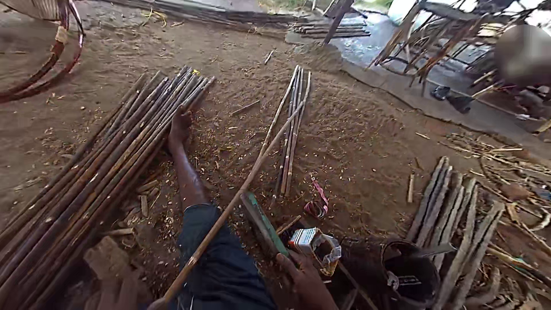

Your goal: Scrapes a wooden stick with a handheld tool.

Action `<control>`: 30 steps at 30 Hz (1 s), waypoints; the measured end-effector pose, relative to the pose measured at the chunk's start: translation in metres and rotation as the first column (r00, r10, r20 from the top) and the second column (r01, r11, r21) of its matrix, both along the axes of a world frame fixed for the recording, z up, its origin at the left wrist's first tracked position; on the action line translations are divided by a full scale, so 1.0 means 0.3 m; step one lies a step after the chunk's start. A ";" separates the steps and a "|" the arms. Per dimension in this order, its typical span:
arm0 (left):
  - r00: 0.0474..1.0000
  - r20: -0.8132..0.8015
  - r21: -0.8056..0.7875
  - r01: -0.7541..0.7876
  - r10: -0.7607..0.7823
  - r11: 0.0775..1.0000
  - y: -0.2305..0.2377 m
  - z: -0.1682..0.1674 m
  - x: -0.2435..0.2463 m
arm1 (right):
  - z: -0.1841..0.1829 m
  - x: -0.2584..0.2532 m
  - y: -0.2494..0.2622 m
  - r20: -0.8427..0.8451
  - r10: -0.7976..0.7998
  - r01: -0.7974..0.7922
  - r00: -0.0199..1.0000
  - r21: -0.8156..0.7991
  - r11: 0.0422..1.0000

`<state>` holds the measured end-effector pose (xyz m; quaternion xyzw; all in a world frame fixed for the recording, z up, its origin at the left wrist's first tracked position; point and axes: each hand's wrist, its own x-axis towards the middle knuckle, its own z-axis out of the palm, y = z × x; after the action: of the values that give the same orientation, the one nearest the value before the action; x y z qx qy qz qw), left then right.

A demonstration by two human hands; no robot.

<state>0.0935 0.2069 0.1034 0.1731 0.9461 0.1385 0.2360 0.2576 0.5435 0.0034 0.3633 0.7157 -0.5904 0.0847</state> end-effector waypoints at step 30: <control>1.000 0.006 0.133 0.019 -0.020 0.991 -0.262 -0.359 0.125 | -0.060 -0.211 -0.003 0.283 0.070 -0.195 0.957 0.444 0.875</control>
<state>0.1311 0.1281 -0.0043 0.1969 0.9322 0.1994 0.2290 0.1943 0.5425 -0.0146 0.3962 0.8429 -0.3410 0.1278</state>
